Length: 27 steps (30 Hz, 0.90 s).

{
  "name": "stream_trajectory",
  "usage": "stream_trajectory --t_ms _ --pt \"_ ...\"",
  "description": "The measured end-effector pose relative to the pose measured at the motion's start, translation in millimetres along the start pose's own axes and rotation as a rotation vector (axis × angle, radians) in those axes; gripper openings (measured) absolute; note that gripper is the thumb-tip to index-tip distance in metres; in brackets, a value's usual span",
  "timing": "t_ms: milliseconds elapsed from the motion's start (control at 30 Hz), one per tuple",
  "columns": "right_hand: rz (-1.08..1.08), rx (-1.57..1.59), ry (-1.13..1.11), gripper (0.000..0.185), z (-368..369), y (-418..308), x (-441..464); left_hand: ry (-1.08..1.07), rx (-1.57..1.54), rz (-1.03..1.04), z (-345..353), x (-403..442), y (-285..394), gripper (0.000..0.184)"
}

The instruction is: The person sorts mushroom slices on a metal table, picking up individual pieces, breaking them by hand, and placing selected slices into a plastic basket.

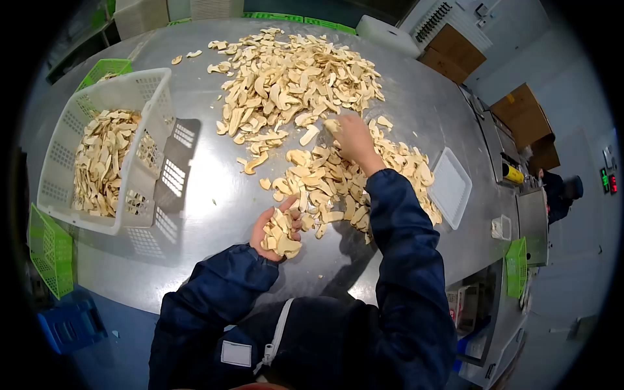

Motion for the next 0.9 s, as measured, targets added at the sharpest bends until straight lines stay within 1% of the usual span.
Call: stream_trajectory --t_ms 100,133,233,267,333,367,467,567,600,667,700,767,833,867,900 --pt "0.267 0.194 -0.504 0.018 26 -8 -14 0.007 0.009 -0.009 -3 1 -1 0.054" --pt "0.192 0.213 -0.427 0.015 19 -26 -14 0.014 0.013 -0.016 -4 0 -2 0.054" --pt "0.109 0.139 -0.413 0.012 34 -35 -17 0.046 0.048 -0.029 -2 -1 -3 0.054" --pt "0.066 0.13 -0.371 0.014 33 -38 -16 0.007 0.027 -0.04 -1 -1 -3 0.054" --pt "0.016 0.074 -0.363 0.012 34 -38 -13 -0.07 -0.017 -0.062 1 -1 -5 0.054" --pt "-0.007 0.044 -0.358 0.011 34 -38 -12 -0.047 -0.027 -0.053 -1 0 -5 0.054" --pt "0.19 0.203 -0.408 0.014 20 -33 -6 0.016 -0.051 0.002 8 -1 -1 0.053" --pt "0.69 0.897 -0.764 0.018 -4 -65 -18 0.07 -0.057 0.071 10 -1 2 0.052" --pt "0.735 0.879 -0.806 0.022 -17 -82 -16 0.073 -0.048 0.073 11 -1 2 0.051" --pt "0.422 0.569 -0.675 0.023 -16 -86 -26 0.037 0.001 0.054 14 0 1 0.051" --pt "0.265 0.414 -0.604 0.025 -13 -88 -34 0.07 -0.01 0.047 13 -1 0 0.051" --pt "0.122 0.381 -0.513 0.022 -6 -92 -49 0.136 -0.03 0.044 14 -3 -2 0.051" --pt "-0.031 0.326 -0.382 0.017 -11 -104 -50 0.05 -0.071 0.049 3 0 0 0.049" --pt "-0.02 0.337 -0.388 0.013 -17 -99 -52 0.01 -0.091 0.048 -2 0 1 0.049" --pt "0.075 0.303 -0.461 0.015 -21 -88 -54 0.024 -0.097 0.045 -4 -1 0 0.049"
Point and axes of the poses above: each hand's wrist, its own x-axis towards the middle knuckle, its own z-axis out of the palm, y = z × x, the point moved 6 cm from there along x, towards the middle knuckle, and after that the axes turned 6 degrees about x, right-handed, at the moved point
